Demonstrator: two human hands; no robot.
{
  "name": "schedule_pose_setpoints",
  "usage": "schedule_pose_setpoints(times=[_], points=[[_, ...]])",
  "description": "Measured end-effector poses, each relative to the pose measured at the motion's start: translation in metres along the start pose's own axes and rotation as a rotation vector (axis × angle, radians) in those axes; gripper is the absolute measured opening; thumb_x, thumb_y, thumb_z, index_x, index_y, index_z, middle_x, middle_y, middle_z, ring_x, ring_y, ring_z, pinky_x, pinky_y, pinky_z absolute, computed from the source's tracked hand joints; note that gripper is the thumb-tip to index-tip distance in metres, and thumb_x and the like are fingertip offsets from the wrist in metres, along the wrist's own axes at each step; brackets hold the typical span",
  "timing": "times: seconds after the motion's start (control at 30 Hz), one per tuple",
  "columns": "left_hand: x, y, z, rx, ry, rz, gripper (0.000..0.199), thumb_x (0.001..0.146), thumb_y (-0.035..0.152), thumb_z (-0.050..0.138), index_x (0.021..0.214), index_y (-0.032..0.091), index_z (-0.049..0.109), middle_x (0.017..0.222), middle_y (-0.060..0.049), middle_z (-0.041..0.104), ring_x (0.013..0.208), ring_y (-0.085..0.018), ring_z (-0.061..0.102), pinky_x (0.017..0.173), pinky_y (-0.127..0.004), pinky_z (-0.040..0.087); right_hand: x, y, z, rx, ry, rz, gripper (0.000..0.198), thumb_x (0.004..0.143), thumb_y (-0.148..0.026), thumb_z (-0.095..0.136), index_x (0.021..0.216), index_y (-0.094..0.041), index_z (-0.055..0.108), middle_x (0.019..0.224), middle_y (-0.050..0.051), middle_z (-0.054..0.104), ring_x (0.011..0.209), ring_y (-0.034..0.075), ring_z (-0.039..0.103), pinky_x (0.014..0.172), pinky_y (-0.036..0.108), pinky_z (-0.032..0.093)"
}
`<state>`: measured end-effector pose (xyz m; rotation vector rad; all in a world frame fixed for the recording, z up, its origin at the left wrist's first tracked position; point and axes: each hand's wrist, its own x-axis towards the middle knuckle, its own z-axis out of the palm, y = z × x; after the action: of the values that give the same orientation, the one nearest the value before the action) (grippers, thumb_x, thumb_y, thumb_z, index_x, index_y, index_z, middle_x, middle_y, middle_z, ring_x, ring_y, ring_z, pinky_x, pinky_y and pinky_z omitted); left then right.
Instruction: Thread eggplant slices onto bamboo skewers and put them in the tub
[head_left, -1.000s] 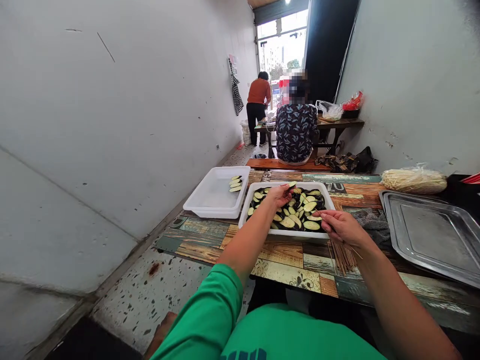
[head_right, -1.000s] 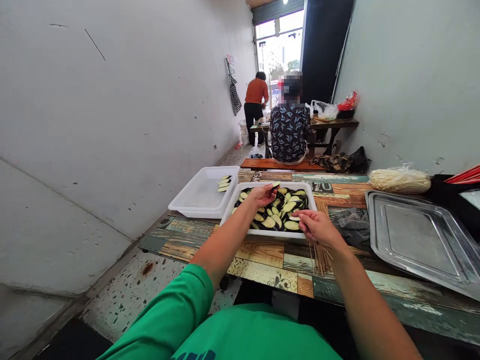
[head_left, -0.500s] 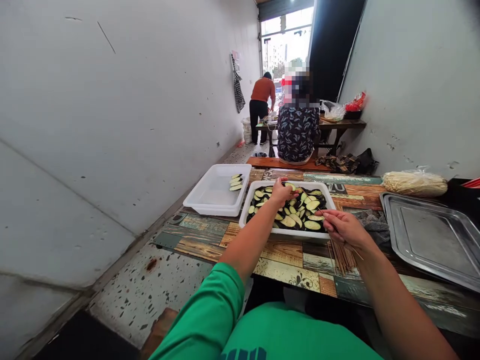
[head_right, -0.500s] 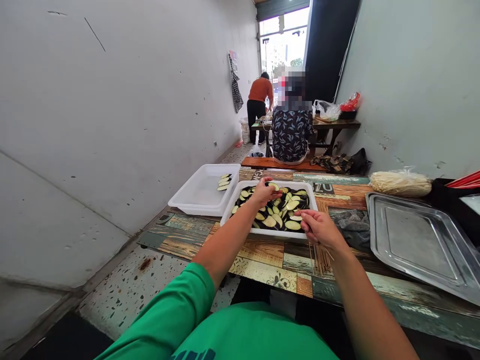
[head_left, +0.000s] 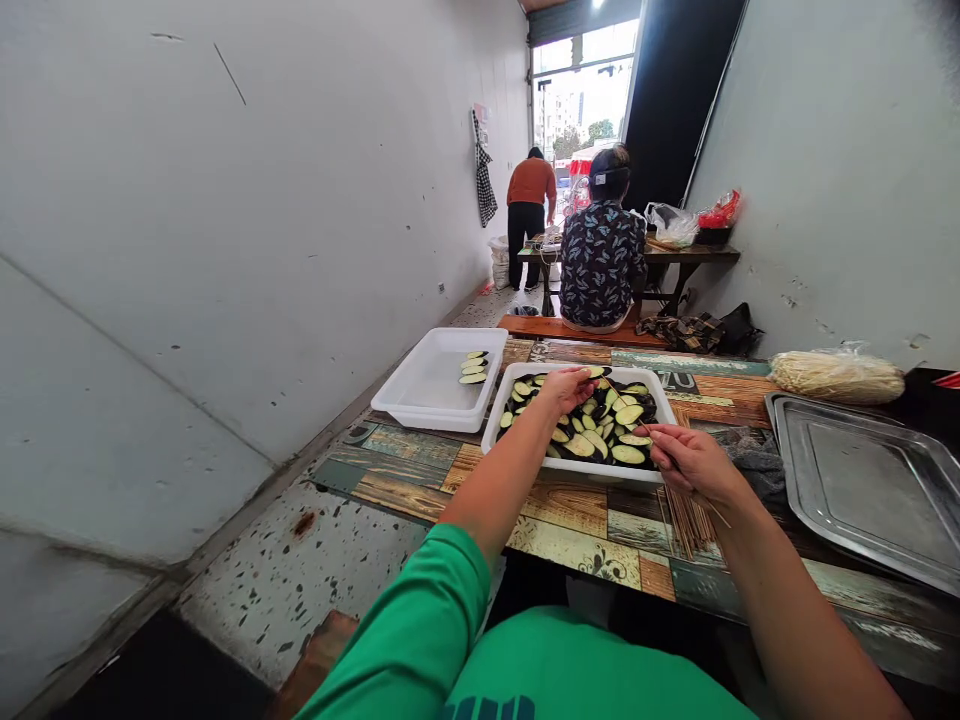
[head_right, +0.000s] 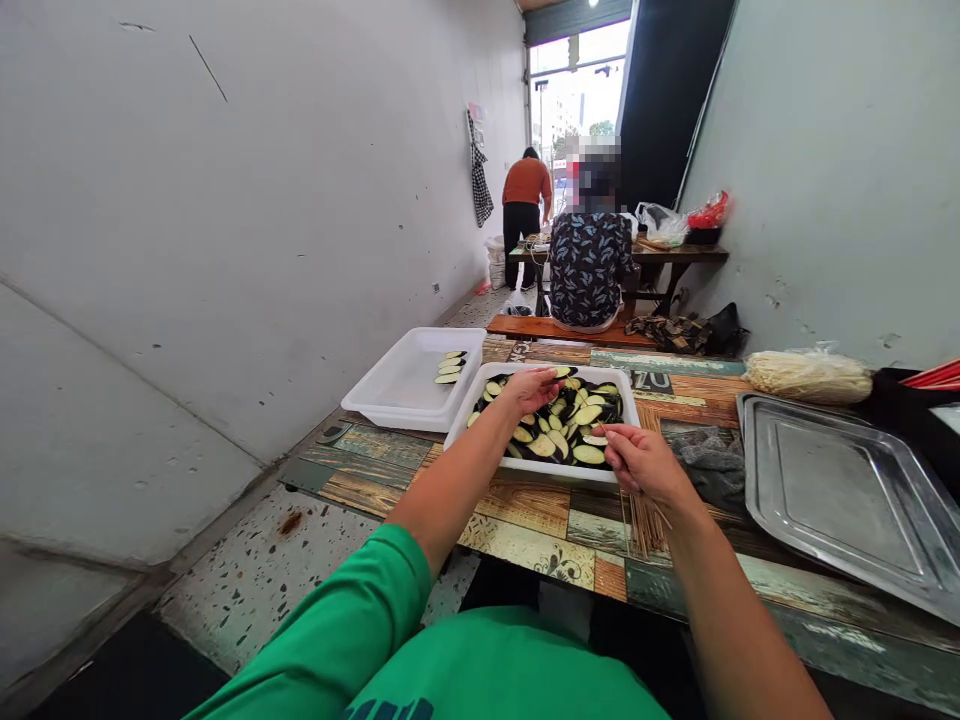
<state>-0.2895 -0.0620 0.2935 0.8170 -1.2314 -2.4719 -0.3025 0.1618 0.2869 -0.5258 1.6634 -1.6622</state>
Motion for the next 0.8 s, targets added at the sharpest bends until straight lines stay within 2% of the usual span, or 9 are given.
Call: schedule_pose_setpoints(times=[0.2, 0.33, 0.53, 0.8], points=[[0.0046, -0.0003, -0.0029, -0.098, -0.041, -0.090, 0.012, 0.084, 0.001, 0.060, 0.078, 0.010, 0.057, 0.072, -0.009, 0.066, 0.066, -0.014, 0.067, 0.058, -0.019, 0.050, 0.0000, -0.0009, 0.0009, -0.002, 0.017, 0.014, 0.052, 0.066, -0.043, 0.072, 0.106, -0.011, 0.063, 0.047, -0.011, 0.045, 0.027, 0.002, 0.025, 0.029, 0.017, 0.015], [0.0059, -0.0010, -0.0044, -0.141, -0.025, -0.064, 0.012, 0.080, 0.000, 0.067, 0.078, 0.010, 0.059, 0.072, -0.008, 0.068, 0.068, -0.015, 0.069, 0.062, -0.022, 0.053, -0.0003, -0.0023, 0.0017, -0.002, 0.024, 0.021, 0.052, 0.065, -0.042, 0.073, 0.106, -0.011, 0.064, 0.047, -0.010, 0.045, 0.027, 0.002, 0.025, 0.029, 0.017, 0.014], [0.0025, 0.0019, -0.0023, -0.105, 0.017, -0.073, 0.010, 0.090, 0.008, 0.057, 0.082, 0.008, 0.063, 0.065, -0.007, 0.067, 0.058, -0.011, 0.066, 0.058, -0.018, 0.052, -0.0007, -0.0025, 0.0016, -0.023, 0.025, 0.017, 0.051, 0.066, -0.043, 0.073, 0.105, -0.011, 0.065, 0.046, -0.010, 0.044, 0.027, 0.002, 0.025, 0.030, 0.018, 0.012], [-0.0040, 0.0043, 0.0011, -0.131, 0.048, -0.053, 0.010, 0.092, 0.008, 0.055, 0.089, 0.006, 0.064, 0.061, -0.006, 0.066, 0.057, -0.012, 0.066, 0.060, -0.020, 0.054, 0.0009, -0.0022, 0.0023, -0.039, 0.041, 0.023, 0.048, 0.066, -0.044, 0.072, 0.100, -0.011, 0.065, 0.045, -0.010, 0.043, 0.028, 0.002, 0.025, 0.031, 0.017, 0.012]])
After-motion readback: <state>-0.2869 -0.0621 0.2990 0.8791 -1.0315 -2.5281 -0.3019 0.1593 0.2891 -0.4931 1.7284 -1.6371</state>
